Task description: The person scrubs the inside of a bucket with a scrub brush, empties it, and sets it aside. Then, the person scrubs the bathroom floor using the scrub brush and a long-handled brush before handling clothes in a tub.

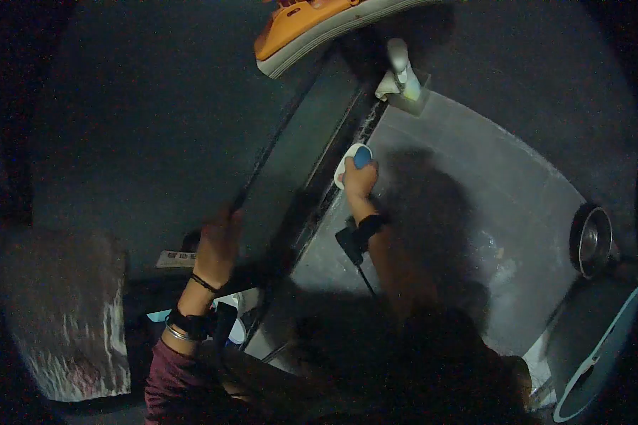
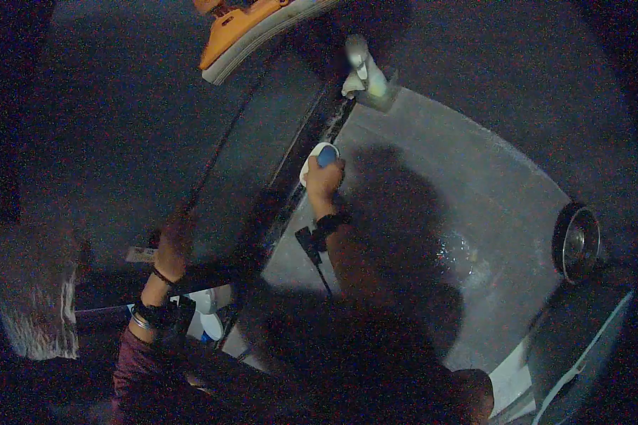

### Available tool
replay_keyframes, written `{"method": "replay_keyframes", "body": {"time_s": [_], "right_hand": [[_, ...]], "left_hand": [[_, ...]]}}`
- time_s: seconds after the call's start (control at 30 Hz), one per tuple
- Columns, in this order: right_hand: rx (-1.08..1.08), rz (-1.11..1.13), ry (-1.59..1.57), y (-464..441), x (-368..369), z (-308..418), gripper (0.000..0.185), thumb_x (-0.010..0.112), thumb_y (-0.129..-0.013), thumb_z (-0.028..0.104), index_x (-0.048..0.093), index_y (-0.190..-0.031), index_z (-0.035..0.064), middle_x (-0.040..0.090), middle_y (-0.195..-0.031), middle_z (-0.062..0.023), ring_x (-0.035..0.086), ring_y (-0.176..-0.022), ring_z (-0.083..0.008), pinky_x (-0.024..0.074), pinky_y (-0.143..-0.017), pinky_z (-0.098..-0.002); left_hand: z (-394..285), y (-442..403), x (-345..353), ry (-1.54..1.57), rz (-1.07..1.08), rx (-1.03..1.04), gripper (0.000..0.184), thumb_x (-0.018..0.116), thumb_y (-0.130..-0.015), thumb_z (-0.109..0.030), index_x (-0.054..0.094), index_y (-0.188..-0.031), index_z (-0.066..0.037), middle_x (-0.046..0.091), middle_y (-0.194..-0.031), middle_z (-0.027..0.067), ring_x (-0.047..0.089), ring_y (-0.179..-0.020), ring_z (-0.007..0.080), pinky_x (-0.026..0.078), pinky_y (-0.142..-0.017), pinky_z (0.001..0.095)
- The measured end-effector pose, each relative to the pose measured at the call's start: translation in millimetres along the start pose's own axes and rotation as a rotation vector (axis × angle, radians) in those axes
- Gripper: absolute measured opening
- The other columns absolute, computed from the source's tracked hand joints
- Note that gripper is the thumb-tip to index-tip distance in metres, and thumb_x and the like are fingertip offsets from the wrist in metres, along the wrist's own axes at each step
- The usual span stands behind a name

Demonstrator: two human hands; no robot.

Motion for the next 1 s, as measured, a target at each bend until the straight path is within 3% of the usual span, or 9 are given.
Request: {"method": "replay_keyframes", "body": {"time_s": [0.07, 0.17, 0.27, 0.43, 0.53, 0.77, 0.87, 0.93, 1.0], "right_hand": [[-0.166, -0.046, 0.179, 23.8, 1.5, -32.1, 0.049, 0.068, -0.063, 0.026, 0.047, -0.091, -0.0087, 0.056, -0.082, -0.0240, 0.058, -0.074, -0.0362, 0.0452, -0.064, -0.0411], [-0.181, 0.128, 0.293, 86.1, 2.8, -83.4, 0.058, 0.069, -0.061, 0.029, 0.045, -0.098, -0.0084, 0.053, -0.093, -0.0250, 0.051, -0.091, -0.0392, 0.0391, -0.080, -0.0426], [-0.170, 0.069, 0.301, 64.9, 4.2, -61.0, 0.060, 0.070, -0.059, 0.031, 0.046, -0.097, -0.0088, 0.053, -0.092, -0.0250, 0.052, -0.088, -0.0376, 0.0403, -0.077, -0.0414], [-0.078, 0.093, 0.127, -45.1, 0.2, 38.9, 0.047, 0.069, -0.063, 0.030, 0.052, -0.081, -0.0088, 0.058, -0.074, -0.0193, 0.058, -0.058, -0.0268, 0.0449, -0.052, -0.0362], [-0.218, -0.112, 0.155, -51.3, 1.2, 26.3, 0.044, 0.070, -0.062, 0.029, 0.053, -0.077, -0.0088, 0.058, -0.072, -0.0206, 0.059, -0.060, -0.0266, 0.0454, -0.053, -0.0362], [-0.271, 0.131, 0.358, 73.4, 6.5, -69.9, 0.050, 0.072, -0.058, 0.025, 0.051, -0.090, -0.0053, 0.055, -0.088, -0.0242, 0.055, -0.084, -0.0376, 0.0426, -0.073, -0.0427], [-0.102, 0.139, 0.246, 34.7, 3.6, -31.3, 0.043, 0.072, -0.059, 0.023, 0.054, -0.085, -0.0063, 0.057, -0.082, -0.0214, 0.057, -0.075, -0.0345, 0.0444, -0.068, -0.0410], [0.021, 0.119, 0.149, -22.4, 8.5, -20.6, 0.039, 0.069, -0.061, 0.026, 0.055, -0.078, -0.0058, 0.059, -0.076, -0.0194, 0.058, -0.069, -0.0314, 0.0451, -0.063, -0.0389], [0.077, 0.123, 0.051, -57.8, 8.2, -14.7, 0.038, 0.067, -0.063, 0.029, 0.056, -0.074, -0.0053, 0.059, -0.073, -0.0186, 0.058, -0.067, -0.0300, 0.0454, -0.061, -0.0380]], "left_hand": [[11.9, 1.3, 5.1, 0.077, 0.062, -0.107, 0.022, 0.045, -0.085, -0.016, 0.049, -0.098, 0.001, 0.053, -0.083, 0.0244, 0.050, -0.075, 0.0392, 0.041, -0.060, 0.0388], [-32.6, 3.4, -5.3, -0.297, -0.051, 0.420, 0.023, 0.044, -0.086, -0.017, 0.049, -0.100, 0.001, 0.053, -0.077, 0.0245, 0.050, -0.071, 0.0387, 0.041, -0.059, 0.0385], [-34.9, 2.6, -10.1, -0.335, -0.096, 0.437, 0.024, 0.044, -0.087, -0.017, 0.048, -0.101, 0.001, 0.052, -0.072, 0.0244, 0.051, -0.068, 0.0370, 0.041, -0.057, 0.0377], [-13.3, -0.2, -7.3, -0.078, 0.075, -0.134, 0.022, 0.044, -0.086, -0.016, 0.049, -0.100, 0.001, 0.052, -0.073, 0.0256, 0.052, -0.070, 0.0353, 0.042, -0.058, 0.0380], [-3.6, -1.0, 0.4, -0.136, 0.083, -0.071, 0.022, 0.044, -0.086, -0.015, 0.049, -0.101, 0.001, 0.053, -0.074, 0.0253, 0.053, -0.071, 0.0363, 0.041, -0.059, 0.0397], [-47.6, -3.1, -12.4, -0.219, -0.080, 0.359, 0.017, 0.044, -0.085, -0.014, 0.050, -0.090, 0.002, 0.054, -0.073, 0.0222, 0.052, -0.068, 0.0370, 0.040, -0.057, 0.0410], [-11.7, 0.4, -7.6, -0.057, 0.067, -0.104, 0.016, 0.044, -0.085, -0.014, 0.051, -0.087, 0.001, 0.054, -0.074, 0.0218, 0.052, -0.069, 0.0379, 0.040, -0.057, 0.0413], [-1.7, -0.9, 2.5, -0.075, 0.316, -0.325, 0.031, 0.043, -0.085, -0.010, 0.046, -0.114, 0.000, 0.057, -0.087, 0.0201, 0.053, -0.073, 0.0337, 0.042, -0.066, 0.0368], [-6.8, -5.5, 0.6, -0.074, 0.129, -0.156, 0.020, 0.044, -0.085, -0.014, 0.048, -0.099, 0.000, 0.055, -0.077, 0.0204, 0.052, -0.067, 0.0366, 0.041, -0.060, 0.0395]]}}
Point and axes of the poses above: each hand's wrist, its own y-axis away from the middle knuckle, its own x-axis out of the palm, z = x × y, the point moved 8 cm from there along -y, towards the middle knuckle
